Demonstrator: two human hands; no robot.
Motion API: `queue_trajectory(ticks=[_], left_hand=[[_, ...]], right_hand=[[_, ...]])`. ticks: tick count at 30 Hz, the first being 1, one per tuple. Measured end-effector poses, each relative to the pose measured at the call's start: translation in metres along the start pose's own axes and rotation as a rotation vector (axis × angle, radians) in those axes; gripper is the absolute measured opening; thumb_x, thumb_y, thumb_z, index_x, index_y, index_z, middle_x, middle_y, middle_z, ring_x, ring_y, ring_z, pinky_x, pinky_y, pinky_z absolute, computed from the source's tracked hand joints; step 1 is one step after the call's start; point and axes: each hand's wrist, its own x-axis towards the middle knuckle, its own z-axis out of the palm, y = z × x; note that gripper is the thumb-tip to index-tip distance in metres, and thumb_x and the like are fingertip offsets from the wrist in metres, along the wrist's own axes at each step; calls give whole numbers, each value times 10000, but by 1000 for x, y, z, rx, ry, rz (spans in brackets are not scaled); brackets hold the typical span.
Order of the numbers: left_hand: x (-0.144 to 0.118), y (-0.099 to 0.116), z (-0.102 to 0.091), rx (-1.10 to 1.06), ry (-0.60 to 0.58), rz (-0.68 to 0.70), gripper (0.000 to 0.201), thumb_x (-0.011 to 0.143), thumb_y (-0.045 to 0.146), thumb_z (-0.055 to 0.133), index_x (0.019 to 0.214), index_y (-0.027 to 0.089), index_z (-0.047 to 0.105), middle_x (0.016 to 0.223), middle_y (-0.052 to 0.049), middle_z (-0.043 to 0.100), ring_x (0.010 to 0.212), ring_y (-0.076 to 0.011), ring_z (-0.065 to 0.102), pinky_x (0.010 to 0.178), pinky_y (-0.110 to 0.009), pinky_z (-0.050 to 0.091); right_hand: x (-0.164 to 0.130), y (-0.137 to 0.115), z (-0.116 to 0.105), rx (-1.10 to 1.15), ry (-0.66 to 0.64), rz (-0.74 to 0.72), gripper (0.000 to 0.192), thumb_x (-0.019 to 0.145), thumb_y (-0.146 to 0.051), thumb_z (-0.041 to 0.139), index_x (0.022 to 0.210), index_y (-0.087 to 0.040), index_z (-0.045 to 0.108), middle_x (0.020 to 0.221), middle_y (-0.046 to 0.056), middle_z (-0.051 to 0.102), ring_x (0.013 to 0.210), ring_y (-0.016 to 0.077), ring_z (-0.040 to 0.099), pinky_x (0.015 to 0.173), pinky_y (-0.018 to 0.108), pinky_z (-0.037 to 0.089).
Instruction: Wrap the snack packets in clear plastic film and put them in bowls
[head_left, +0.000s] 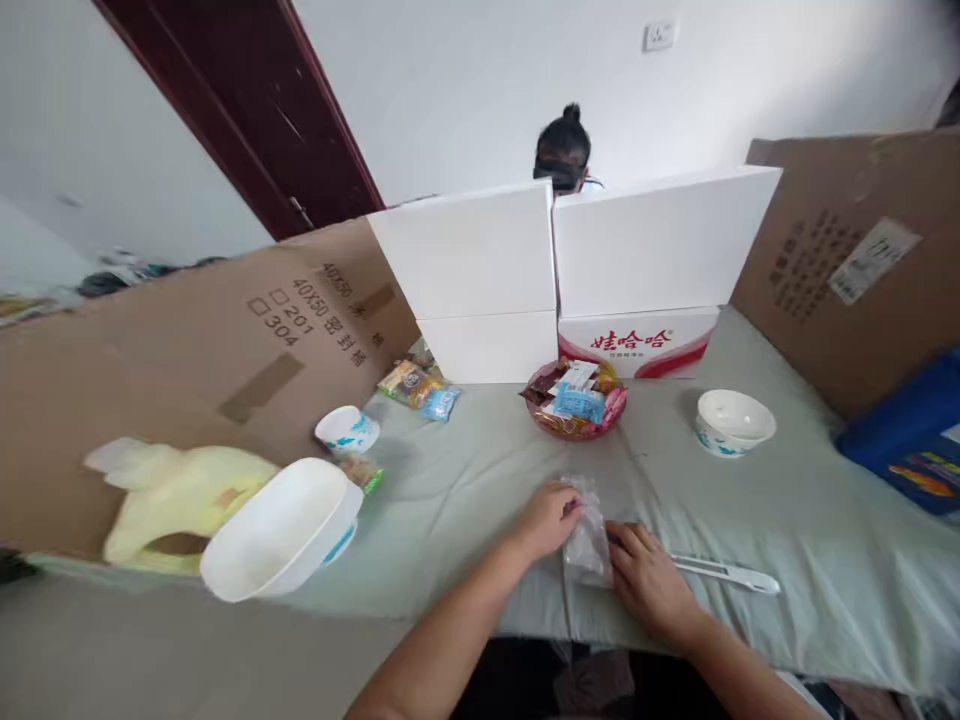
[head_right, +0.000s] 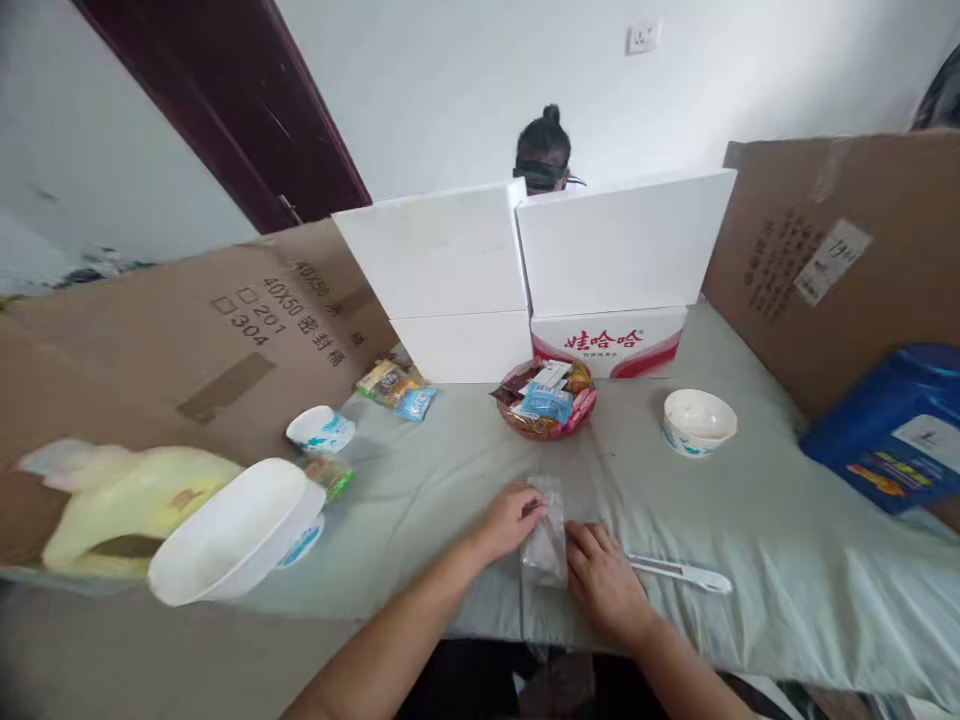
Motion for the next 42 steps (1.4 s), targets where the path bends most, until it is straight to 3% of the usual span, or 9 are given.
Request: queue_trajectory(ticks=[6, 11, 17, 21, 25, 29, 32, 35, 42], left_hand=[[28, -8, 4, 28, 3, -27, 98, 861, 222, 606, 894, 180, 689, 876, -25, 706, 813, -175, 631, 761, -274, 476], [29, -8, 10, 64, 68, -44, 83, 826, 164, 606, 879, 170, 669, 892, -45, 680, 871, -200, 619, 823, -320, 480], [24, -13, 17, 89, 181, -44, 453, 769, 173, 664, 1197, 180, 516, 1122, -75, 599, 1003, -220, 590, 905, -377, 477], [24, -16, 18, 118, 260, -26, 432, 753, 190, 686, 1149, 187, 512, 1098, -74, 569, 1007, -230, 576, 887, -392, 485], [18, -16, 14, 168, 342, -11, 192, 843, 151, 554, 1035, 146, 559, 1039, -123, 567, 1031, -274, 545, 899, -487, 449], [14, -14, 9, 174, 173, 219, 69, 841, 186, 588, 883, 195, 642, 907, -56, 630, 947, -219, 577, 883, -384, 468], [14, -14, 8, 219, 24, 370, 153, 850, 238, 616, 994, 220, 663, 1047, -42, 650, 1033, -213, 552, 920, -371, 453], [13, -14, 7, 272, -4, 357, 237, 884, 266, 587, 1112, 222, 633, 1192, -47, 610, 1126, -218, 501, 978, -391, 418], [6, -13, -1, 281, -92, 353, 405, 880, 372, 570, 1252, 215, 543, 1323, -85, 528, 1241, -256, 438, 1050, -423, 356]], right_hand=[[3, -1, -2, -2, 6, -4, 207, 888, -131, 485, 1043, -179, 613, 1182, 101, 584, 1064, 251, 516, 908, 438, 469], [3, 1, -1, 12, 11, -3, 229, 901, -145, 467, 1084, -196, 594, 1169, 95, 589, 1057, 246, 528, 906, 442, 470], [3, -5, -8, -15, 165, -19, 204, 886, -199, 511, 1073, -165, 584, 1206, 137, 573, 1133, 264, 516, 948, 442, 448], [7, -20, -8, 3, 12, -151, 352, 847, -249, 580, 1193, -187, 562, 1268, 108, 576, 1238, 280, 462, 1007, 447, 400], [9, -28, -2, 65, -107, -105, 329, 839, -241, 593, 1165, -193, 593, 1193, 86, 625, 1146, 250, 531, 976, 407, 418], [8, -28, 1, 93, -100, -86, 352, 834, -232, 607, 1184, -208, 582, 1201, 81, 617, 1150, 247, 520, 975, 413, 409], [8, -25, 0, 88, -94, -93, 338, 835, -216, 611, 1171, -215, 581, 1180, 74, 625, 1130, 236, 528, 958, 403, 416], [9, -20, 1, 60, -49, -84, 295, 840, -175, 607, 1132, -210, 591, 1165, 70, 629, 1112, 233, 533, 930, 390, 425], [16, -8, 9, -2, 50, -123, 97, 876, -121, 574, 898, -204, 620, 982, 25, 645, 1010, 190, 541, 891, 339, 406]])
